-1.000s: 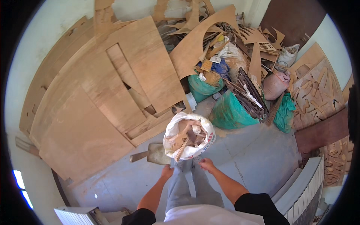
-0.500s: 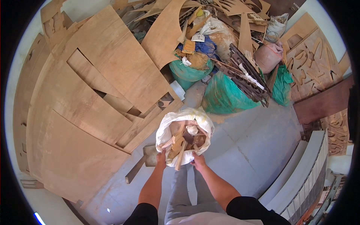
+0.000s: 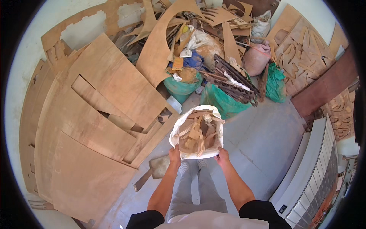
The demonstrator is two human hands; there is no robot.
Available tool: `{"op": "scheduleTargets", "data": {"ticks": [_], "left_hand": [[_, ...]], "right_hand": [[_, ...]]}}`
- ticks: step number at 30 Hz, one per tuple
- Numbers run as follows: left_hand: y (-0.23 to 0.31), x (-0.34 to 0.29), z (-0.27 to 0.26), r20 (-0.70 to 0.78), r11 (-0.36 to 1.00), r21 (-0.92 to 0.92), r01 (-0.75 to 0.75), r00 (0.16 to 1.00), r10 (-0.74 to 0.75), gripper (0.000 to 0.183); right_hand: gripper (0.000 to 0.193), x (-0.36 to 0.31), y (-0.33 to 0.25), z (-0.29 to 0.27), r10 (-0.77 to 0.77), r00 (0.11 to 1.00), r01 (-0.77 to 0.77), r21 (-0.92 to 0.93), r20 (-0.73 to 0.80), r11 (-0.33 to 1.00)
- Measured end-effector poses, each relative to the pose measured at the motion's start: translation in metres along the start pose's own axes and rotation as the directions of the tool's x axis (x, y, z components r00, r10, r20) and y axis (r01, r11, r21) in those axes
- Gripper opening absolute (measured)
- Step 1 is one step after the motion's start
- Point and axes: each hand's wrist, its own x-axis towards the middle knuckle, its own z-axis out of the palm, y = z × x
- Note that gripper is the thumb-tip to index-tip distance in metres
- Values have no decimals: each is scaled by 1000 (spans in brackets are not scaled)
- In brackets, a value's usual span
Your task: Operating a CNC machine to cut out shoe sole components, collecting wood scraps from the floor, and cleaning the vacuum cleaner filter.
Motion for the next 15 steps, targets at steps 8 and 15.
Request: {"op": "scheduleTargets", "data": {"ticks": [8,15], "left_hand": [[-17,-22,-33,-174,992,-96,83,980,-98,39],[31,14,-7,56,979,-202,31,998,-21,40]], "right_hand": [[16,-35,46,-17,87,992,-78,91,-97,993],[16,-20,9,2,33,998,-36,37,60,999]]}}
